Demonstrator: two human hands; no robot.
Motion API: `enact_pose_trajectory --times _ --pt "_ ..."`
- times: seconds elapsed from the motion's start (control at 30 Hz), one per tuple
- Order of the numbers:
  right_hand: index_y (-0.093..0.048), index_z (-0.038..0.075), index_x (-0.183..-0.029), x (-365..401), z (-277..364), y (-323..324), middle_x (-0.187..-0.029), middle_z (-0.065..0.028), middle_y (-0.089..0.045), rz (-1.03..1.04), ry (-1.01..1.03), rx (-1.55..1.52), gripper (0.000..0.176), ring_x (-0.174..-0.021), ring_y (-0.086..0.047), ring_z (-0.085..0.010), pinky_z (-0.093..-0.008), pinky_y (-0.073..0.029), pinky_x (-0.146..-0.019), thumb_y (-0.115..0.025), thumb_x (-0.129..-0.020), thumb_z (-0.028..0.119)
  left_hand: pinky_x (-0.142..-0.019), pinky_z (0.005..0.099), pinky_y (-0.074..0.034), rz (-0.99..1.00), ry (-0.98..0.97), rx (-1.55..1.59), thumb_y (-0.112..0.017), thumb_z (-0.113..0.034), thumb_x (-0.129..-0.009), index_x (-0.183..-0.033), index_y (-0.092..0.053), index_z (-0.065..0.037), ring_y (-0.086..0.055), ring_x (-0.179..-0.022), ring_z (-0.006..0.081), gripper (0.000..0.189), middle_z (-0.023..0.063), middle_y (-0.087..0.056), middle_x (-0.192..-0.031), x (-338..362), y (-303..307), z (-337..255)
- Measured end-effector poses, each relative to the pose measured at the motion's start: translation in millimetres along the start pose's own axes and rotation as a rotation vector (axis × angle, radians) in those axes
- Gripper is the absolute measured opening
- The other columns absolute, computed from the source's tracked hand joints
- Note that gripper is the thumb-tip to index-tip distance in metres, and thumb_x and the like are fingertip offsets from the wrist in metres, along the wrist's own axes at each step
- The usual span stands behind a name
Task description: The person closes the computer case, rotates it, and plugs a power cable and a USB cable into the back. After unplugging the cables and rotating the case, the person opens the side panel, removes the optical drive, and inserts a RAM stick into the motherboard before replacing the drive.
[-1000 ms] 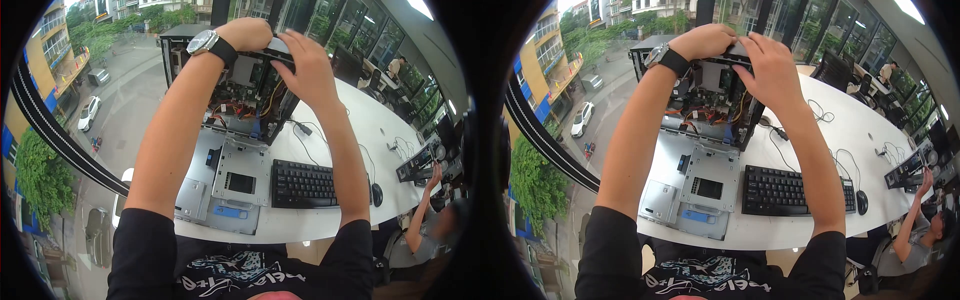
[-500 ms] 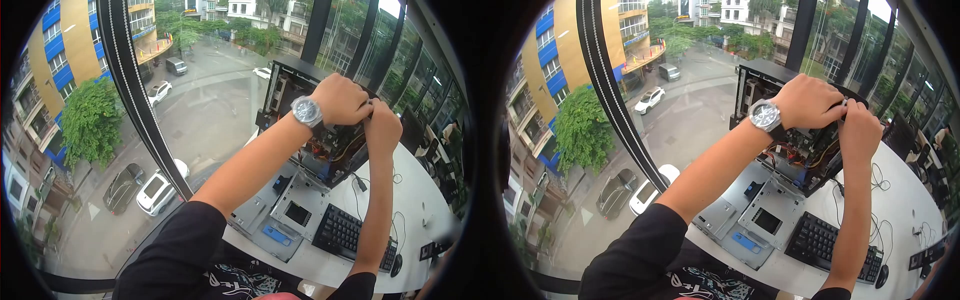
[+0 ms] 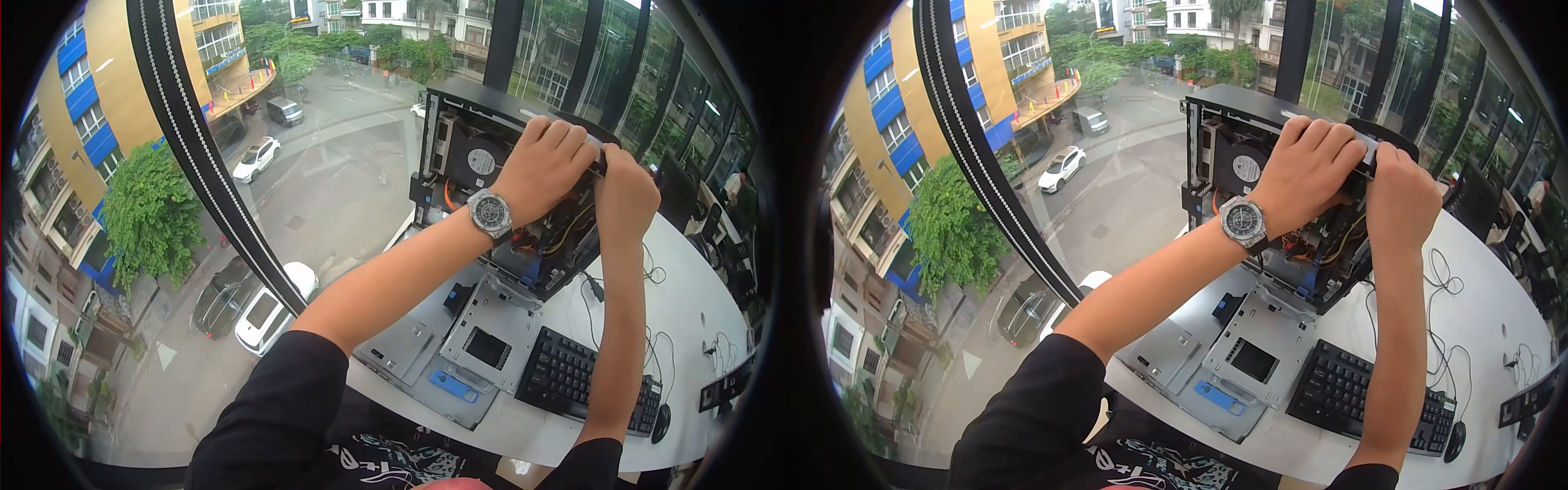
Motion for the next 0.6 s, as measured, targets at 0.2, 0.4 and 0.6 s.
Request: enact_pose_trajectory --times 0.2,0.4,0.6 --pt "-0.066 0.012 -0.089 -1.2 3.4 1.4 -0.082 -0.0067 -0.07 -0.037 0.007 0.003 0.011 -0.075 -0.07 -0.0299 -0.0416 -0.054 -0.065 -0.065 -0.079 0.007 -0.094 0.041 -0.038 0.042 0.001 0.011 -0.089 -0.027 -0.057 -0.116 -0.054 -0.012 -0.053 -0.107 0.0252 0.069 0.0045 -0.055 -0.112 1.1 0.8 3.3" --pt "-0.064 0.013 -0.079 -1.2 4.2 7.1 -0.077 -0.0054 -0.07 -0.043 0.071 0.075 0.007 -0.073 -0.072 -0.0223 -0.0356 -0.055 -0.065 -0.058 -0.083 0.013 -0.095 0.0409 -0.037 0.055 -0.014 0.069 -0.088 -0.027 -0.059 -0.122 -0.054 -0.013 -0.055 -0.109 0.0244 0.073 0.0033 -0.058 -0.118 -0.9 3.7 0.0" --pt "-0.064 0.011 -0.079 -1.5 -3.6 -0.1 -0.072 -0.0055 -0.07 -0.061 0.138 0.036 0.001 -0.069 -0.072 -0.0229 -0.0333 -0.054 -0.062 -0.065 -0.078 0.01 -0.094 0.0396 -0.038 0.026 -0.01 0.058 -0.09 -0.026 -0.058 -0.121 -0.055 -0.014 -0.055 -0.107 0.0235 0.074 0.0018 -0.058 -0.117 -0.8 3.6 -2.7"
Point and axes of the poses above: each hand's wrist, its own x-axis away from the middle knuckle, its own y-axis out of the back of the hand, z = x × y, the point moved 4 cm from there along -x, towards the middle knuckle
